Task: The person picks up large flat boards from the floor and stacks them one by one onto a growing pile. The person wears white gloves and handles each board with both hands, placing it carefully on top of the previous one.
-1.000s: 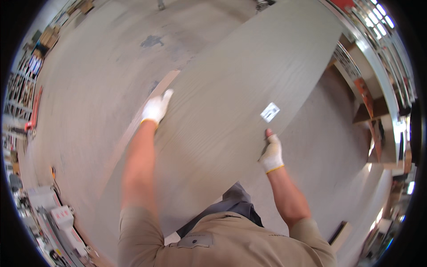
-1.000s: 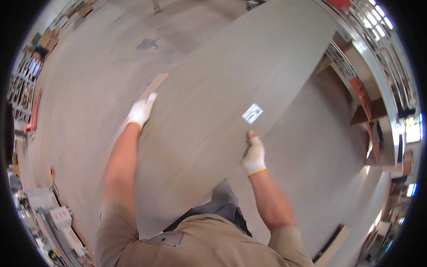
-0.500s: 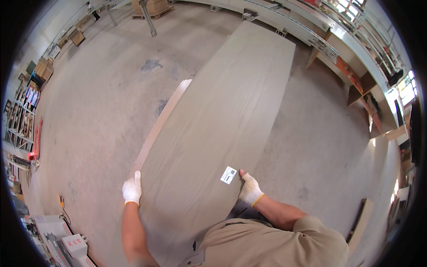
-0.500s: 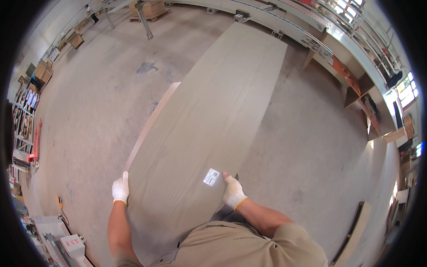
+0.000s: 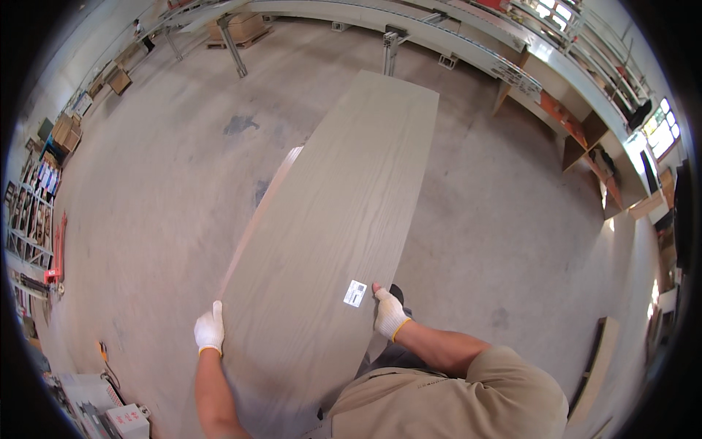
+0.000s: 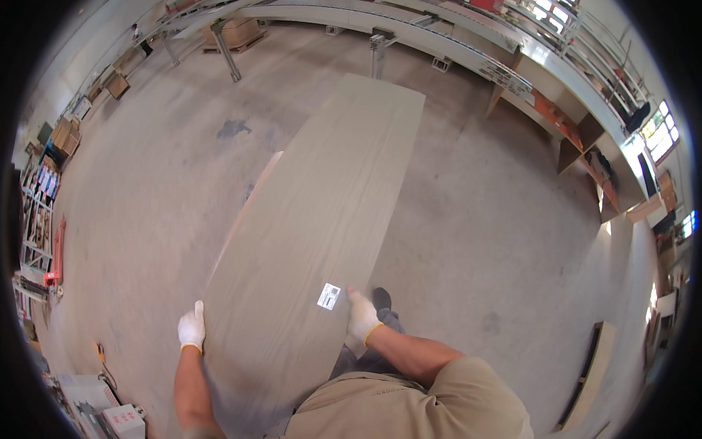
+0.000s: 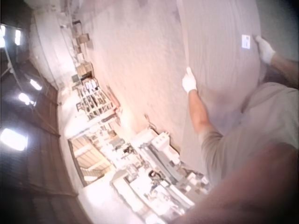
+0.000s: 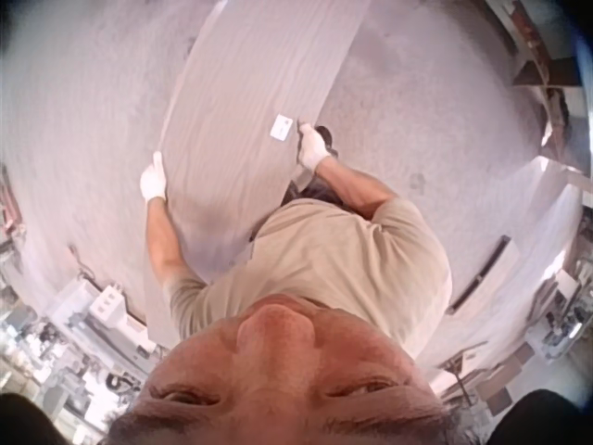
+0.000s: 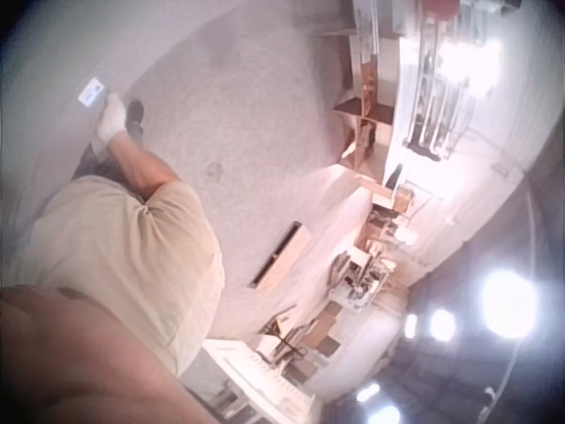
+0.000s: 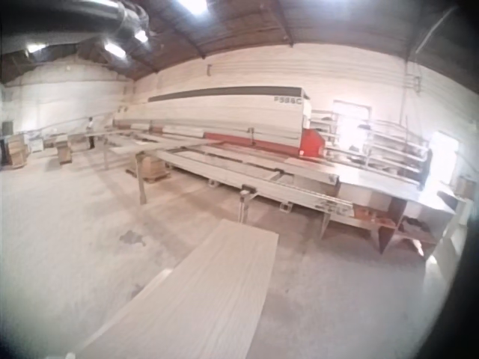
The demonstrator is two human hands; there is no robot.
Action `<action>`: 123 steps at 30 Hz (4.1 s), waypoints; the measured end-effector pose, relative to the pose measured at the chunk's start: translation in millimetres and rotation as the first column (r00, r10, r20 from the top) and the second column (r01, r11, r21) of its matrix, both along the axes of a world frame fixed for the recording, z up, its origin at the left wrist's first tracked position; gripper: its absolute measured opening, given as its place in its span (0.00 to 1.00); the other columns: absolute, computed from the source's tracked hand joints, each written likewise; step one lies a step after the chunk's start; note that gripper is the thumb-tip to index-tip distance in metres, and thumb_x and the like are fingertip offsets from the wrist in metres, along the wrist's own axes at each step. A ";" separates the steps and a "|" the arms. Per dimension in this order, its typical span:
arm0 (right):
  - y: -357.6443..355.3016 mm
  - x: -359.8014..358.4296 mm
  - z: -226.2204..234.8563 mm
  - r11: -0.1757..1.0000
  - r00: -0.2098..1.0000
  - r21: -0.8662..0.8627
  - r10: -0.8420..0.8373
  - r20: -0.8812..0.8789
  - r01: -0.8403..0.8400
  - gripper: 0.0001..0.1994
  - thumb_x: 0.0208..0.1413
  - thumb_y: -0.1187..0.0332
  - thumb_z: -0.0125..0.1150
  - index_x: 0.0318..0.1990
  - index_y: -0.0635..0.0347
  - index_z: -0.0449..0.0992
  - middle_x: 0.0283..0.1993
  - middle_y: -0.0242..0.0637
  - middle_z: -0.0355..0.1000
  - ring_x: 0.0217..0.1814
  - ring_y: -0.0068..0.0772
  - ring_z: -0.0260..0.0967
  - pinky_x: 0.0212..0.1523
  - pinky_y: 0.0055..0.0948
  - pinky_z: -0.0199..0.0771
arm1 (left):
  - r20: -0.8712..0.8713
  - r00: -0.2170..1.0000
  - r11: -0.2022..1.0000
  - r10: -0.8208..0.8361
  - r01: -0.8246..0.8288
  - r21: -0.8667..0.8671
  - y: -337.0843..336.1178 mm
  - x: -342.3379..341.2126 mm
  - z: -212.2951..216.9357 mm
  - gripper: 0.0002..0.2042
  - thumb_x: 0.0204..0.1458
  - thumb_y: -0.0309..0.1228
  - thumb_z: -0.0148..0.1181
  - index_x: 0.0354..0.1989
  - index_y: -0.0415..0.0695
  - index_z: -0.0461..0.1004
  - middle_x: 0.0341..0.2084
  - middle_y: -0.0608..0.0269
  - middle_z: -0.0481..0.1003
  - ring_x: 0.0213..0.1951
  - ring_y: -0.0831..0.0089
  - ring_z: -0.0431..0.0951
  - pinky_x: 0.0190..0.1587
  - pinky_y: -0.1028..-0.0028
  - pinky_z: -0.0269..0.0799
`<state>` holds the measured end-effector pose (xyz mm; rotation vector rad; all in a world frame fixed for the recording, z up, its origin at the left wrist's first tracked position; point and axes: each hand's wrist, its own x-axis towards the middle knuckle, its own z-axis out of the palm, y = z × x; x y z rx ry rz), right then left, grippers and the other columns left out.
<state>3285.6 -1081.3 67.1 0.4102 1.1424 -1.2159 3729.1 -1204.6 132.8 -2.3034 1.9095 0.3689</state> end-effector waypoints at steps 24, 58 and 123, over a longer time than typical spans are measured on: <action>-37.5 -87.3 -41.3 0.665 0.584 0.214 0.738 -0.339 -0.716 0.15 0.64 0.67 0.46 0.54 0.62 0.69 0.53 0.47 0.71 0.47 0.53 0.78 0.42 0.50 0.83 | 0.083 0.994 0.976 0.072 -0.087 0.200 -44.0 -46.0 -39.2 0.36 0.62 0.59 0.45 0.68 0.42 0.64 0.60 0.42 0.71 0.61 0.45 0.71 0.65 0.56 0.65; -119.2 -119.3 -16.8 0.403 0.158 0.455 0.860 -0.485 -0.794 0.28 0.67 0.54 0.54 0.43 0.82 0.76 0.34 0.55 0.80 0.35 0.44 0.83 0.36 0.34 0.85 | -0.175 0.964 0.971 0.199 -0.170 0.167 -160.7 -84.8 -111.3 0.40 0.64 0.63 0.35 0.72 0.41 0.60 0.63 0.36 0.67 0.65 0.43 0.66 0.68 0.54 0.60; 5.8 56.1 -42.0 0.134 0.113 -0.207 0.987 0.111 -0.969 0.12 0.64 0.62 0.50 0.43 0.60 0.76 0.36 0.38 0.75 0.38 0.32 0.75 0.39 0.32 0.77 | -0.138 0.986 0.991 0.097 -0.109 -0.083 -63.8 -33.3 -115.6 0.24 0.66 0.47 0.42 0.47 0.36 0.76 0.47 0.40 0.74 0.53 0.44 0.73 0.59 0.50 0.67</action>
